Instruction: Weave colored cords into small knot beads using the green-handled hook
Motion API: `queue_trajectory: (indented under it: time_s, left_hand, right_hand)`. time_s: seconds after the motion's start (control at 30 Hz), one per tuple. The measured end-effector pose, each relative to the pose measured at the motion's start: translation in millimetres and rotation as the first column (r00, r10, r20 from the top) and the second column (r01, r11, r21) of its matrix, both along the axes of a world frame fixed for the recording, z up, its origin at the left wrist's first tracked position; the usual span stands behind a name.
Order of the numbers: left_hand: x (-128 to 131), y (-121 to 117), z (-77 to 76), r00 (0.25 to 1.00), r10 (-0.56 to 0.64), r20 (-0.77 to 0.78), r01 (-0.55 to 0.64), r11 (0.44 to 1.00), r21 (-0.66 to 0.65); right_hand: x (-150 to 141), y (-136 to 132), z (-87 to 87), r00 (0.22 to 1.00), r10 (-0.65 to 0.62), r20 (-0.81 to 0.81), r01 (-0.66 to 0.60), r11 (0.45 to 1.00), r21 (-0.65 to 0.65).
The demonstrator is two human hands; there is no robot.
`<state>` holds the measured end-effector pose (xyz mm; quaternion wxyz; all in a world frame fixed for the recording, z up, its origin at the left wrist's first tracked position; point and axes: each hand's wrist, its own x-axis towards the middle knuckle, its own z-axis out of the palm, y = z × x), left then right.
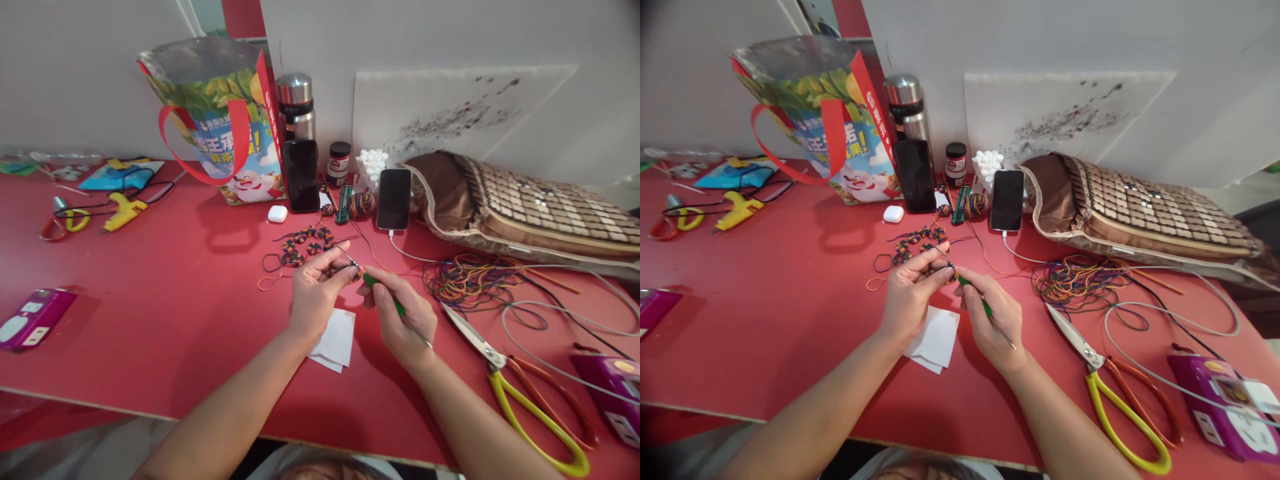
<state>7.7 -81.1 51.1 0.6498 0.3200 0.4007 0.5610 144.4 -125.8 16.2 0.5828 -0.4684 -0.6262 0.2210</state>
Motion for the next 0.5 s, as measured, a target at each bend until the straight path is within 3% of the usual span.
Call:
queue_trajectory:
  time_s: [0.13,0.33,0.5]
  left_hand:
    - [0.2,0.5,-2.3,0.999,-0.025,0.036,0.026,1.0,-0.012]
    - [-0.7,3.1,-1.3,0.986,-0.096,0.134,0.104,0.993,-0.055]
    - [0.6,1.6,1.1,0.984,-0.078,0.157,0.088,0.994,-0.057]
  right_hand:
    - [-0.6,-2.2,-4.4,0.998,-0.018,0.054,0.017,1.0,0.016]
    - [2.9,-1.0,-5.5,0.997,0.049,0.064,-0.055,0.995,0.084]
    - [-1.3,0.7,-2.0,0.994,-0.006,0.111,-0.01,0.99,0.144]
